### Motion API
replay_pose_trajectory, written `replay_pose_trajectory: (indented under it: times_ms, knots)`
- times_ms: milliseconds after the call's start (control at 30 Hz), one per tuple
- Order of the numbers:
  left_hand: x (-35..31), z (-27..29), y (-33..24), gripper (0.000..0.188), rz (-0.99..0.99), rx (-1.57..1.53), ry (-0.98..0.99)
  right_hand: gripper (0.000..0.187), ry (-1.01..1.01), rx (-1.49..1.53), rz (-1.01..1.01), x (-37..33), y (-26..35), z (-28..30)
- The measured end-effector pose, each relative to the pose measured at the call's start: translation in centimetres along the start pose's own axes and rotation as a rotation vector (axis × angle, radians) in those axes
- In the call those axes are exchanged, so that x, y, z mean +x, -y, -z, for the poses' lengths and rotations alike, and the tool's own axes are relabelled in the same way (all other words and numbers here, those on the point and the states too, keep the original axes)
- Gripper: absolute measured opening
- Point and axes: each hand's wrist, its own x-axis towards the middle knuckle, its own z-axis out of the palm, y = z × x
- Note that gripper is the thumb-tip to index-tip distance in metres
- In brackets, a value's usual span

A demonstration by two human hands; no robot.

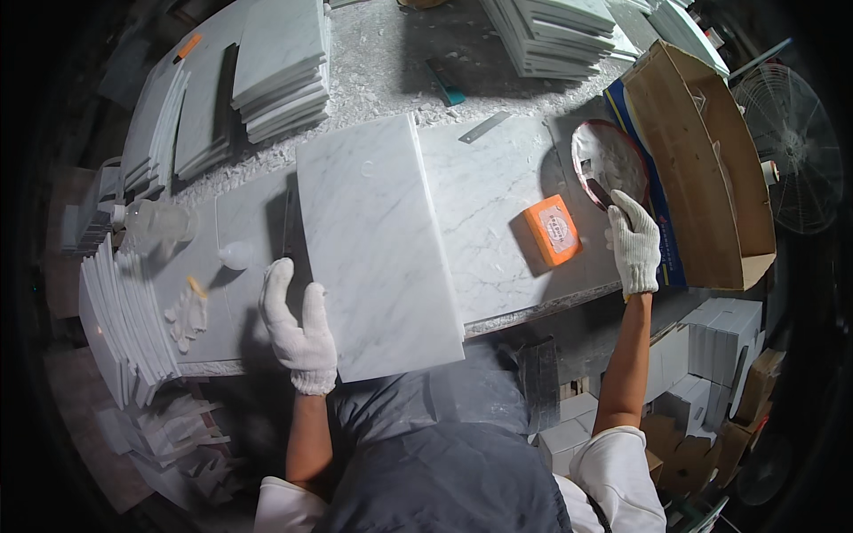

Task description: The person scrapes a small stone tile with a metal scraper, then wipes the work surface with a yellow sponge. They walk to a pallet, pick up a stack of tiles, and return to the table to place them down. The person picks up another tile, scrapes its surface, and wipes it with a cloth.

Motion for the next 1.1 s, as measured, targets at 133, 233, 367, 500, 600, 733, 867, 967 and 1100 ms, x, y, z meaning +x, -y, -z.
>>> replay_pose_trajectory:
  times_ms: [133,233,367,500,600,733,867,967,1100]
  knots:
    - [0.1,0.0,-0.5,0.044,-0.123,0.119,0.025,0.033,0.050,0.131,-0.095,0.2,-0.2,0.3]
    - [0.0,0.2,-0.5,0.047,-0.114,0.129,0.028,0.035,0.071,0.195,-0.110,0.3,-0.5,0.5]
    - [-0.1,0.2,-0.5,0.046,-0.138,0.151,0.030,0.037,0.068,0.224,-0.158,0.3,-1.1,0.5]
    - [0.2,0.1,-0.6,0.045,-0.150,0.152,0.022,0.038,0.052,0.297,-0.148,0.1,-1.1,0.6]
    - [0.2,0.1,-0.9,0.044,-0.168,0.166,0.017,0.039,0.033,0.327,-0.139,-0.5,-0.3,0.7]
    - [0.5,0.1,-1.4,0.039,-0.236,0.223,0.006,0.037,0.101,0.415,-0.142,-2.3,2.7,0.6]
    - [1.2,0.1,-1.9,0.039,-0.327,0.271,0.029,0.038,0.309,0.534,-0.090,-4.3,6.3,-4.2]
    - [1.2,0.4,-2.7,0.045,-0.383,0.389,0.071,0.040,0.482,0.605,-0.135,-5.4,9.4,-8.5]
    - [0.1,-0.1,-4.0,0.047,-0.441,0.372,0.124,0.039,0.547,0.566,-0.081,-6.5,12.8,-12.7]
